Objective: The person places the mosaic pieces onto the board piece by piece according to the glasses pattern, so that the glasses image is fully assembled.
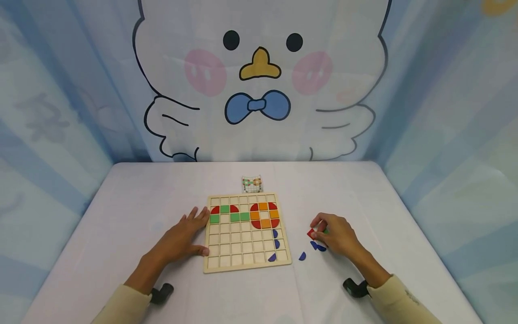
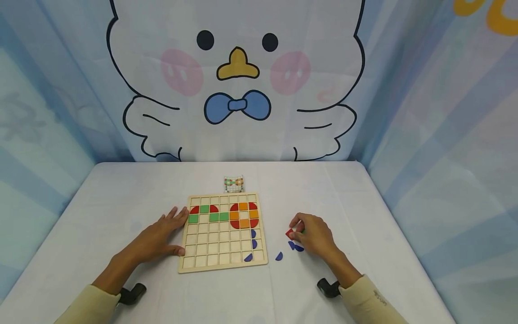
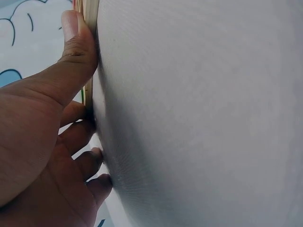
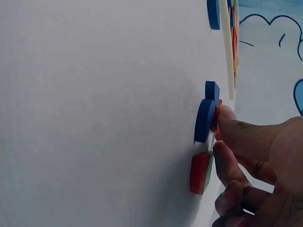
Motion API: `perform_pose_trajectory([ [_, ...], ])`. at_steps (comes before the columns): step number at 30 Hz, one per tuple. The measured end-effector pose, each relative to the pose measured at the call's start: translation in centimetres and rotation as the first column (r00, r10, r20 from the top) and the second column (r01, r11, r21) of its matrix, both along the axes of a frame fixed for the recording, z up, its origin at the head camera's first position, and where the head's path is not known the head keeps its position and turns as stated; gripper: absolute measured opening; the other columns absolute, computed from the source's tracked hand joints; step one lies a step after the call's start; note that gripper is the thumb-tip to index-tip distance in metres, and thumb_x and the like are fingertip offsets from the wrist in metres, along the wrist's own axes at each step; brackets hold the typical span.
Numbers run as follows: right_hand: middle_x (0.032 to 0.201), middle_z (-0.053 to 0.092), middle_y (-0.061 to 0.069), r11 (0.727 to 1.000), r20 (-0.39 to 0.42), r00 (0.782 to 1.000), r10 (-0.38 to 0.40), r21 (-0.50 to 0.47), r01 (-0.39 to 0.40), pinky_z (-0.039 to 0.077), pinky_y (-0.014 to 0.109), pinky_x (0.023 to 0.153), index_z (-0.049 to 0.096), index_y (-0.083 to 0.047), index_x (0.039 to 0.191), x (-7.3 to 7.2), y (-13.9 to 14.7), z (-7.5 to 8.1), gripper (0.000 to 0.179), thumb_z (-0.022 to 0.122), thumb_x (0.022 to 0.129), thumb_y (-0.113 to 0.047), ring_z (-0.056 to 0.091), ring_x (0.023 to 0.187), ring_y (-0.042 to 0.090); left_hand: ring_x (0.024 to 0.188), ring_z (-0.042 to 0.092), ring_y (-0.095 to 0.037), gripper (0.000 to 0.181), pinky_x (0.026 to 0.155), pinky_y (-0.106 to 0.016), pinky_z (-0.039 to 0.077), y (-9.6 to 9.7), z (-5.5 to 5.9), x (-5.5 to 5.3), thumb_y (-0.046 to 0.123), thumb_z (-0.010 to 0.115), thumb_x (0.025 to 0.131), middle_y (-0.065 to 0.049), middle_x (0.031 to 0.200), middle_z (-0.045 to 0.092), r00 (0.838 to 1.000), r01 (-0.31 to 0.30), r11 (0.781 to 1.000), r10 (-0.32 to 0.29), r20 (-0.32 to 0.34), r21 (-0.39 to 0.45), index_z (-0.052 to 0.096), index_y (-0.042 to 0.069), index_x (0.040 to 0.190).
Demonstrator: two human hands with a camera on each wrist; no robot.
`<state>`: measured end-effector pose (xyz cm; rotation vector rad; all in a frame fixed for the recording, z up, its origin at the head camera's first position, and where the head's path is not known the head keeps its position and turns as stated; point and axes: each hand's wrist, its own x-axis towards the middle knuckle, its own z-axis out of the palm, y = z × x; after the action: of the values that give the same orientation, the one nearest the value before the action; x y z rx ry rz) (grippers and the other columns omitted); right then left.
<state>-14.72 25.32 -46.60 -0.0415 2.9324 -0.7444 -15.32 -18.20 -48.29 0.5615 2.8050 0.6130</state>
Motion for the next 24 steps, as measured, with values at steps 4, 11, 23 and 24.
perform_pose_trajectory([
  [4, 0.085, 0.068, 0.000, 1.000, 0.003, 1.000, 0.004, 0.002, -0.004, 0.050, 0.030, 0.070, 0.072, -0.014, 0.103, -0.1, -0.2, 0.2, 0.018, 0.085, 0.091, -0.016, 0.059, 0.079, 0.016, 0.164, 0.017, -0.045, 0.117, 0.132, -0.062, 0.021, 0.0, 0.1, 0.0, 0.040, 0.093, 0.075, -0.017, 0.174, 0.027, 1.000, -0.001, 1.000, 0.001, 0.003, -0.003, 0.029, 0.003, 0.166],
  [11, 0.087, 0.066, 0.001, 0.996, 0.053, 0.998, 0.041, -0.078, -0.037, 0.055, 0.030, 0.072, 0.068, -0.014, 0.101, -0.5, -0.9, 0.6, 0.018, 0.083, 0.092, -0.009, 0.059, 0.081, 0.017, 0.164, 0.018, -0.046, 0.117, 0.132, -0.063, 0.021, 0.0, 0.2, 0.0, 0.040, 0.093, 0.075, -0.017, 0.174, 0.027, 1.000, 0.002, 1.000, -0.002, 0.007, -0.001, 0.030, 0.002, 0.166],
  [23, 0.083, 0.067, -0.002, 0.965, -0.057, 0.992, 0.110, -0.234, -0.120, 0.044, 0.028, 0.067, 0.073, -0.016, 0.100, -1.7, -5.1, 1.5, 0.009, 0.080, 0.095, -0.012, 0.051, 0.078, 0.018, 0.164, 0.016, -0.045, 0.118, 0.132, -0.063, 0.020, 0.0, 0.1, -0.1, 0.042, 0.093, 0.075, -0.017, 0.174, 0.026, 1.000, -0.001, 1.000, 0.001, 0.014, 0.004, 0.029, 0.003, 0.166],
  [24, 0.083, 0.067, -0.003, 0.961, -0.063, 0.992, 0.113, -0.245, -0.126, 0.043, 0.028, 0.067, 0.073, -0.016, 0.100, -1.9, -5.6, 1.6, 0.009, 0.080, 0.095, -0.013, 0.051, 0.078, 0.018, 0.164, 0.016, -0.045, 0.118, 0.132, -0.063, 0.020, 0.1, 0.1, -0.1, 0.042, 0.093, 0.075, -0.016, 0.174, 0.026, 1.000, -0.003, 1.000, 0.003, 0.016, 0.004, 0.029, 0.004, 0.166],
])
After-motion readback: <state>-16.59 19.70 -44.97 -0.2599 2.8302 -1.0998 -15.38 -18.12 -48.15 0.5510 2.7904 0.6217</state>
